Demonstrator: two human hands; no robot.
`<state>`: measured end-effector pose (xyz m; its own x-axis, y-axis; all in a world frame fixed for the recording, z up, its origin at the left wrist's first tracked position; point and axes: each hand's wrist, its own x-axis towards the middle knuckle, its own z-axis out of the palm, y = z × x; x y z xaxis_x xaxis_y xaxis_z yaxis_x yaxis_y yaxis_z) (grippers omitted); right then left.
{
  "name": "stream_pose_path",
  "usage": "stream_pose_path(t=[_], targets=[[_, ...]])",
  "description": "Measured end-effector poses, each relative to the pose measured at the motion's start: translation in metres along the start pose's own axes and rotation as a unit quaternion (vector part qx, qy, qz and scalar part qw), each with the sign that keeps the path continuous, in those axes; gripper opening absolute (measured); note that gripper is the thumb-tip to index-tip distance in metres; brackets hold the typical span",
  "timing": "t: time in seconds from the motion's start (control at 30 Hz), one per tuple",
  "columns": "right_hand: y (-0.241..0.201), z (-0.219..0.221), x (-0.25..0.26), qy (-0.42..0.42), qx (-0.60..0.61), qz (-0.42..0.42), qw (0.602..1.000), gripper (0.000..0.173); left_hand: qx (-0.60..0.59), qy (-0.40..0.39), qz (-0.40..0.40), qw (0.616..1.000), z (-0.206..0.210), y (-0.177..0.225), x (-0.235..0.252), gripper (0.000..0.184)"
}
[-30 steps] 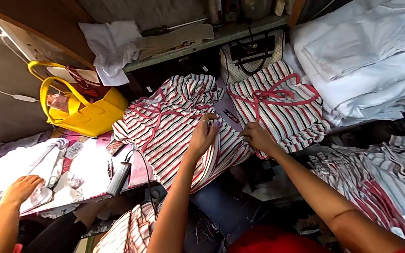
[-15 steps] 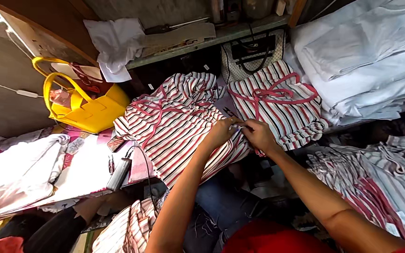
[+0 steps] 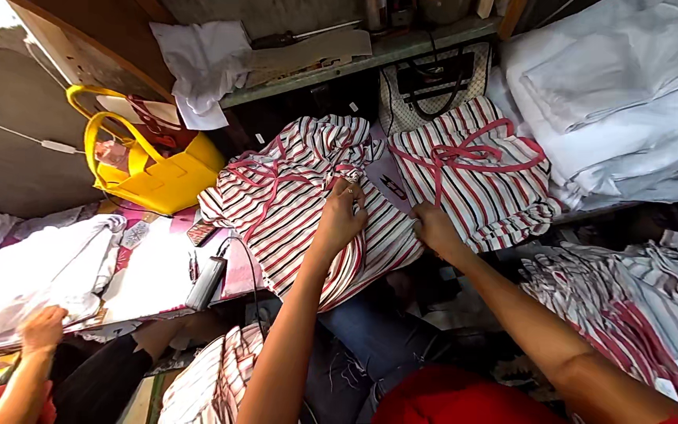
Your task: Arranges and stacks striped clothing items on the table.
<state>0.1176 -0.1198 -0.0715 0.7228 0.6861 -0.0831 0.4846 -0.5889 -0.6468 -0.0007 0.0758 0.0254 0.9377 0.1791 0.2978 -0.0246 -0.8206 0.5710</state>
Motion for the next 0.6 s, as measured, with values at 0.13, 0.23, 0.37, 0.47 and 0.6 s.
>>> stream_pose_path(t=[0.13,0.23,0.37,0.47,0.6], targets=[[0.005,-0.011,-0.01,0.123,0.039,-0.086,0.988,0.016,-0.047,-0.044,0.047,0.997,0.016,0.005,0.012,0.022],[-0.013,-0.016,-0.012,0.203,0.04,-0.194,0.959,0.011,-0.071,-0.142,0.035,0.987,0.046,0.009,0.019,0.042],[-0.023,-0.025,-0.012,0.196,0.079,-0.237,0.948,0.009,-0.072,-0.144,0.038,0.986,0.043,0.007,0.014,0.03],[0.002,-0.029,-0.007,0.032,0.047,-0.152,0.987,0.014,-0.03,-0.062,0.013,0.998,0.011,-0.006,0.001,0.027],[0.017,-0.008,-0.004,-0.123,-0.045,-0.082,0.988,0.022,-0.026,0.047,-0.055,0.997,-0.006,-0.009,-0.011,0.025]])
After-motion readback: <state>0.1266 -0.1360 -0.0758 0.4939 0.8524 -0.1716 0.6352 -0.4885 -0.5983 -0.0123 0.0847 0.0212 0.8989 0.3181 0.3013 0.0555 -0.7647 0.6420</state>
